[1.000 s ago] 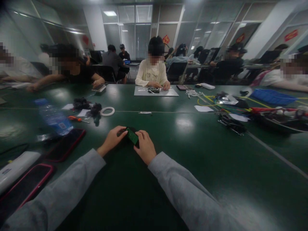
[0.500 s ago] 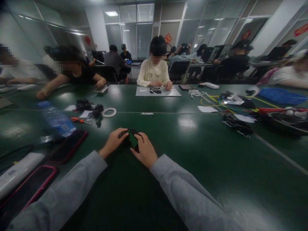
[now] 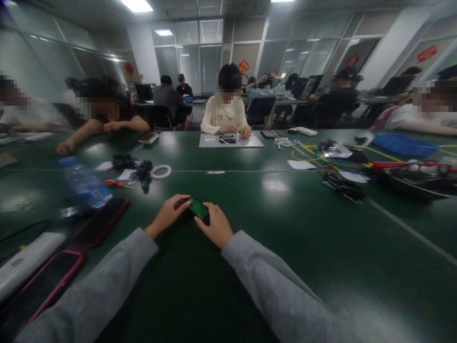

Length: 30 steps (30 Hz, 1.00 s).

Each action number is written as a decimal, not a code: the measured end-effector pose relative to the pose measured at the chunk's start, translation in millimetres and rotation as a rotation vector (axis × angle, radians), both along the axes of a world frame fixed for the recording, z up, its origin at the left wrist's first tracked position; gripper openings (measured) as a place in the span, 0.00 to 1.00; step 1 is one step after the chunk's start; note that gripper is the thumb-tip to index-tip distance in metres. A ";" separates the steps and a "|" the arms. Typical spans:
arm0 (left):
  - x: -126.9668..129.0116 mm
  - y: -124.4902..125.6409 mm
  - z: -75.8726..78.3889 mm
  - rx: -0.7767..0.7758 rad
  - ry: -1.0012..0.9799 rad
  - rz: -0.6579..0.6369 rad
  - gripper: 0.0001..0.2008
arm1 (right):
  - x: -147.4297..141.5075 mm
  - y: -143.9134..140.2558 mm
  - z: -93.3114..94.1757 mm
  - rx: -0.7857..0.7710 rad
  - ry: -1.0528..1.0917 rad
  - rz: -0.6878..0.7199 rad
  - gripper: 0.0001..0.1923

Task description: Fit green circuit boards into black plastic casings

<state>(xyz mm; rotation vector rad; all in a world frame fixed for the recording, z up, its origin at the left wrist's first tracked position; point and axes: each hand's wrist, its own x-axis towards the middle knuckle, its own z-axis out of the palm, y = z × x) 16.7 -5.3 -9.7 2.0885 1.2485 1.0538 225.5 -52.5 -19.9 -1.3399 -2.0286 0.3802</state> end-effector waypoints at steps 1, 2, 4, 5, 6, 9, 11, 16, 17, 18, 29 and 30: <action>0.4 0.3 -0.3 -0.015 -0.008 -0.008 0.19 | 0.4 0.7 -1.3 -0.012 0.010 -0.002 0.24; 0.8 0.4 -0.5 -0.029 -0.016 -0.018 0.19 | 0.6 1.3 -2.3 -0.013 0.018 0.001 0.24; 1.3 0.1 -0.1 -0.052 -0.026 -0.043 0.22 | 0.7 1.8 -3.1 0.009 0.034 0.009 0.26; 1.4 -0.2 0.5 -0.063 -0.027 -0.060 0.23 | 0.6 1.8 -2.8 0.027 0.040 0.017 0.27; 1.3 -0.6 1.3 -0.070 -0.026 -0.077 0.24 | 0.5 1.8 -2.0 0.046 0.041 0.028 0.27; 0.6 -0.9 3.3 -0.071 0.015 -0.137 0.28 | -0.2 2.0 2.7 0.086 0.019 0.071 0.28; 0.0 0.0 4.1 -0.063 0.062 -0.171 0.31 | -0.6 2.9 5.9 0.084 -0.012 0.090 0.27; -1.5 4.8 5.1 -0.105 0.078 -0.210 0.34 | -0.7 5.9 7.3 0.046 -0.064 0.080 0.21; -1.9 6.2 5.1 -0.116 0.068 -0.218 0.34 | -0.7 6.3 6.7 0.043 -0.065 0.077 0.21; -2.2 7.8 5.0 -0.126 0.057 -0.225 0.34 | -0.8 6.4 6.2 0.043 -0.065 0.073 0.21; -2.5 14.3 0.9 -0.177 -0.069 -0.204 0.28 | 4.2 15.9 5.7 0.093 -0.104 0.092 0.20; -2.5 14.2 0.9 -0.176 -0.080 -0.201 0.28 | 4.9 18.6 3.9 0.103 -0.110 0.097 0.20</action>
